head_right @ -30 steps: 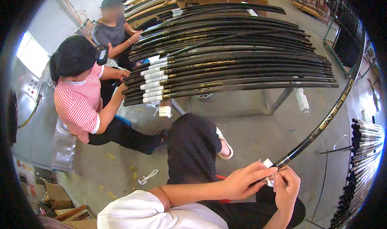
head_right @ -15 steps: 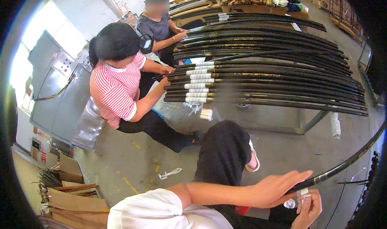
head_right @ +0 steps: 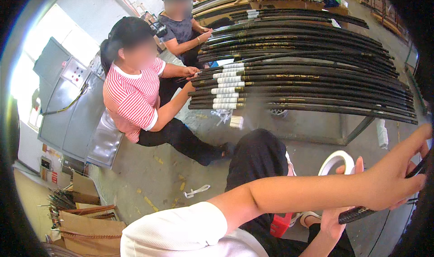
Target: The person wraps white tape around the grip section of several long black poles, handling each pole individually and placing it on a table with others once completed.
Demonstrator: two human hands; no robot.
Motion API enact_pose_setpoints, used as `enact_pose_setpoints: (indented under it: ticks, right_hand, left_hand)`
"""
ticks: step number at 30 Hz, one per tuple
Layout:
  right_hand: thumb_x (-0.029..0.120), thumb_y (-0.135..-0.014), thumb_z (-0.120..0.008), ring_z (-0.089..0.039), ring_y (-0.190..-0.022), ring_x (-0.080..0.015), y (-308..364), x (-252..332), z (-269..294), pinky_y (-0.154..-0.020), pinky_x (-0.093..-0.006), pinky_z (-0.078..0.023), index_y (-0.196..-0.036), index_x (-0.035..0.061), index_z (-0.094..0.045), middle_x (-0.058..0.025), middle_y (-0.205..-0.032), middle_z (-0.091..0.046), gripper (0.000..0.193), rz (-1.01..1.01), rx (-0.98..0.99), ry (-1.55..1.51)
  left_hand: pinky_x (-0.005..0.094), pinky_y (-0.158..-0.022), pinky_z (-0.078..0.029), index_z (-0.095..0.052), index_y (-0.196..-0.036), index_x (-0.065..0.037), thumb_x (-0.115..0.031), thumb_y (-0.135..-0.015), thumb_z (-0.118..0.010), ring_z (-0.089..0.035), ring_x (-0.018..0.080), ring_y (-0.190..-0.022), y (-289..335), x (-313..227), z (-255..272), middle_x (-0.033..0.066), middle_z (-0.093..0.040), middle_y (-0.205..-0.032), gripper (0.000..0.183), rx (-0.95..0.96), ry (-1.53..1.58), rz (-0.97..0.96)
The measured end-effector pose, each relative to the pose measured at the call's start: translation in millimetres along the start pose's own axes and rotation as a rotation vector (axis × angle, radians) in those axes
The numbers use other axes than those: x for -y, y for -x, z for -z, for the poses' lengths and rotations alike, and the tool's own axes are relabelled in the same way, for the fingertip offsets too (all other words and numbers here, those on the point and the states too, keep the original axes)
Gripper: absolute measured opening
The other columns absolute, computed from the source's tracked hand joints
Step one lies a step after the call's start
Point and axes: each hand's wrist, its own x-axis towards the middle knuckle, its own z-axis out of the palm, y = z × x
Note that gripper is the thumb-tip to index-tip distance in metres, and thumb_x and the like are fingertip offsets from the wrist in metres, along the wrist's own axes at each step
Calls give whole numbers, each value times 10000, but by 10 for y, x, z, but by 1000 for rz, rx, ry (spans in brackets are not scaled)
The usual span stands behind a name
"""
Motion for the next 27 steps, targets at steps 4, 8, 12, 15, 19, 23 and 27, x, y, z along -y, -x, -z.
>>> enact_pose_setpoints:
  ticks: [4, 8, 12, 15, 19, 23, 27]
  right_hand:
    - [623, -593, -732, -307, -1284, -241, -196, -154, 122, -1048, -387, -273, -1420, 53, -174, -70, -1408, -285, 1149, 203, 23, 107]
    - [651, -577, -719, -320, -1269, -269, -263, -272, 212, -1042, -400, -287, -1400, 46, -209, -81, -1394, -297, 1142, 280, 47, 125]
    - [679, -560, -706, -334, -1254, -298, -269, -370, 336, -1036, -414, -302, -1380, 40, -245, -93, -1380, -309, 1137, 338, 116, 106]
    - [631, -550, -746, -259, -1338, -327, -255, -464, 546, -1122, -463, -221, -1399, 62, -208, -99, -1432, -260, 1154, 387, 239, 58]
    - [620, -556, -756, -254, -1344, -319, -381, -524, 1296, -1116, -452, -209, -1389, 66, -228, -116, -1440, -264, 1132, 365, 606, 594]
    - [616, -553, -770, -253, -1350, -304, -202, -456, 894, -1094, -425, -231, -1379, 64, -249, -137, -1454, -264, 1122, 106, 468, 161]
    - [611, -548, -781, -273, -1343, -287, -169, -365, 589, -1072, -415, -260, -1377, 64, -259, -135, -1436, -298, 1122, 226, 253, 91]
  left_hand:
    - [374, -530, -456, -251, -1393, -101, 20, -760, -575, -547, 321, -669, -41, 58, -130, 158, -442, -1077, 721, 0, 287, 127]
    - [360, -512, -452, -251, -1392, -106, 25, -764, -569, -547, 301, -650, -38, 55, -177, 151, -439, -1081, 716, 12, 464, 192]
    - [346, -494, -447, -251, -1391, -111, 31, -767, -563, -547, 280, -632, -48, 43, -212, 143, -436, -1084, 712, 38, 584, 238]
    - [335, -480, -444, -251, -1390, -114, 35, -770, -559, -547, 265, -619, -26, 14, -201, 138, -434, -1087, 708, 59, 657, 262]
    - [321, -462, -440, -251, -1389, -119, 40, -774, -554, -547, 245, -601, 24, -33, -175, 131, -431, -1090, 704, 78, 717, 287]
    - [307, -444, -435, -251, -1388, -124, 45, -778, -548, -547, 224, -583, 122, -90, -106, 123, -428, -1094, 700, 46, 711, 312]
    - [292, -426, -431, -251, -1388, -128, 51, -782, -542, -547, 204, -564, 109, -126, -128, 116, -426, -1097, 696, 119, 804, 308]
